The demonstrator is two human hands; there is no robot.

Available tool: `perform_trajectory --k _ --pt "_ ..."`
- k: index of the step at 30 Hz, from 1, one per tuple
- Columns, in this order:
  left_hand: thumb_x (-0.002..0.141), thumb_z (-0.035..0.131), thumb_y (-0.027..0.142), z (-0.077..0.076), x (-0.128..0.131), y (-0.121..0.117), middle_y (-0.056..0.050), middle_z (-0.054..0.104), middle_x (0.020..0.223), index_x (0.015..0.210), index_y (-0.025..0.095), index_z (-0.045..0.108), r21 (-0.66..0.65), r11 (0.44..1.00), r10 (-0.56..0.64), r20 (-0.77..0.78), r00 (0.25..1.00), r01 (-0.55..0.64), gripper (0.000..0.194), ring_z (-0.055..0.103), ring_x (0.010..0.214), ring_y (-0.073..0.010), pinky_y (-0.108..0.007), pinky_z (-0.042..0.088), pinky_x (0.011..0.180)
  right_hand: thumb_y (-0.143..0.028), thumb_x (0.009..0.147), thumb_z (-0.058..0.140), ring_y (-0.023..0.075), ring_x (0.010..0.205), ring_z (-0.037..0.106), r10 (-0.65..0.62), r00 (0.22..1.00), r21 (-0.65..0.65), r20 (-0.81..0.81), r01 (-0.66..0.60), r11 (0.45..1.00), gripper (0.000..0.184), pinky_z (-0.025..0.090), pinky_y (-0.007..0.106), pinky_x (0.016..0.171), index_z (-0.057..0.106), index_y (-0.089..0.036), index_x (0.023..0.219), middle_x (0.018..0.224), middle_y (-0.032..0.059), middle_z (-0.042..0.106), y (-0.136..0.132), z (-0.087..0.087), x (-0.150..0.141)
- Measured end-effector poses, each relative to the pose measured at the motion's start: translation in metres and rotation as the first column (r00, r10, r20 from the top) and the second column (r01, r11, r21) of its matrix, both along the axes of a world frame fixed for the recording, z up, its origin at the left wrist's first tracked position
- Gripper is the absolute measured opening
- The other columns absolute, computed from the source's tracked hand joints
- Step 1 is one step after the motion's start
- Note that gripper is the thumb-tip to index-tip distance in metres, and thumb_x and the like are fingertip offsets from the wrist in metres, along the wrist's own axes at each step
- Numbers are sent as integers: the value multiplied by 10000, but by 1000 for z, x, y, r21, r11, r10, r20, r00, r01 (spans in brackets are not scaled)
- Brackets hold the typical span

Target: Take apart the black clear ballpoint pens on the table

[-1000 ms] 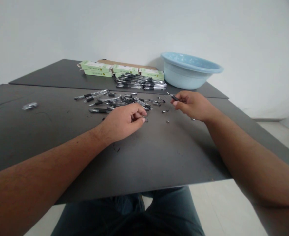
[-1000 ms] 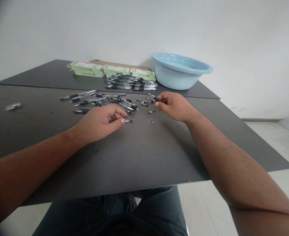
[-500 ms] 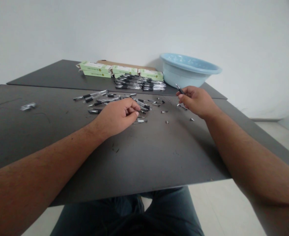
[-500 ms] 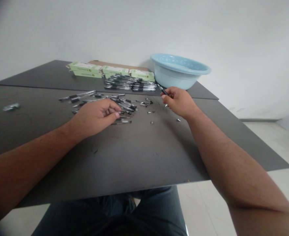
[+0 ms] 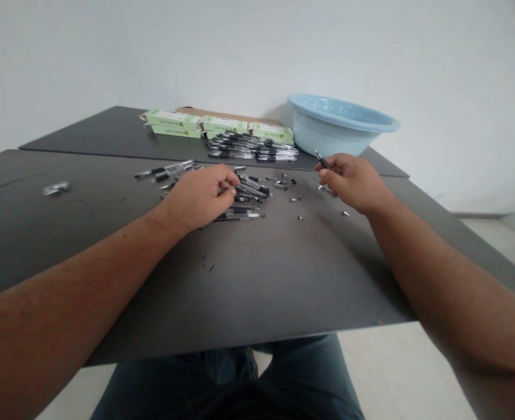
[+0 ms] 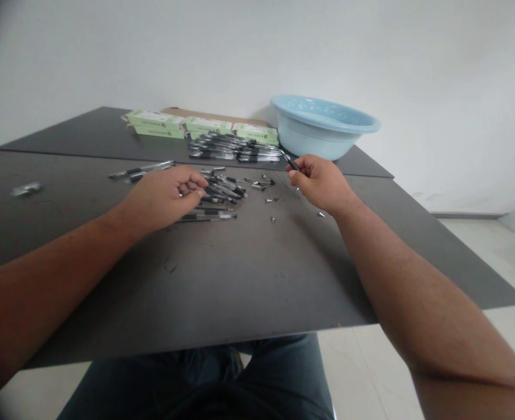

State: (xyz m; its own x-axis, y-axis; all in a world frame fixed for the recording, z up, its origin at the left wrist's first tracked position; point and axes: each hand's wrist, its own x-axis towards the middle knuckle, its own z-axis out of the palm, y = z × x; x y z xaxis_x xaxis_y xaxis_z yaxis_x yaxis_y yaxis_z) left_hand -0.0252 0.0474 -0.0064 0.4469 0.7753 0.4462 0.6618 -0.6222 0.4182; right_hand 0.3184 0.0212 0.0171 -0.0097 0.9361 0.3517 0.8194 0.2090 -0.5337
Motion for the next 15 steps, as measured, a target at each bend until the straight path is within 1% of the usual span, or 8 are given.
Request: perform_trajectory --k 8,15 --pt "831 597 267 1 3 -4 -38 747 863 1017 204 719 -5 1000 -1 -13 1000 1 231 669 752 -185 -297 495 715 -389 897 607 233 702 668 -24 1000 4 21 24 1000 311 532 387 675 725 -192 1108 862 81 774 2 -1 5" --pt "835 611 255 -2 2 -2 -43 753 898 1039 195 723 12 1000 -29 -21 999 29 240 687 789 -191 -292 496 746 -375 895 602 231 688 667 -28 999 2 19 28 1000 307 538 394 693 723 -182 1100 854 85 774 2 0 2"
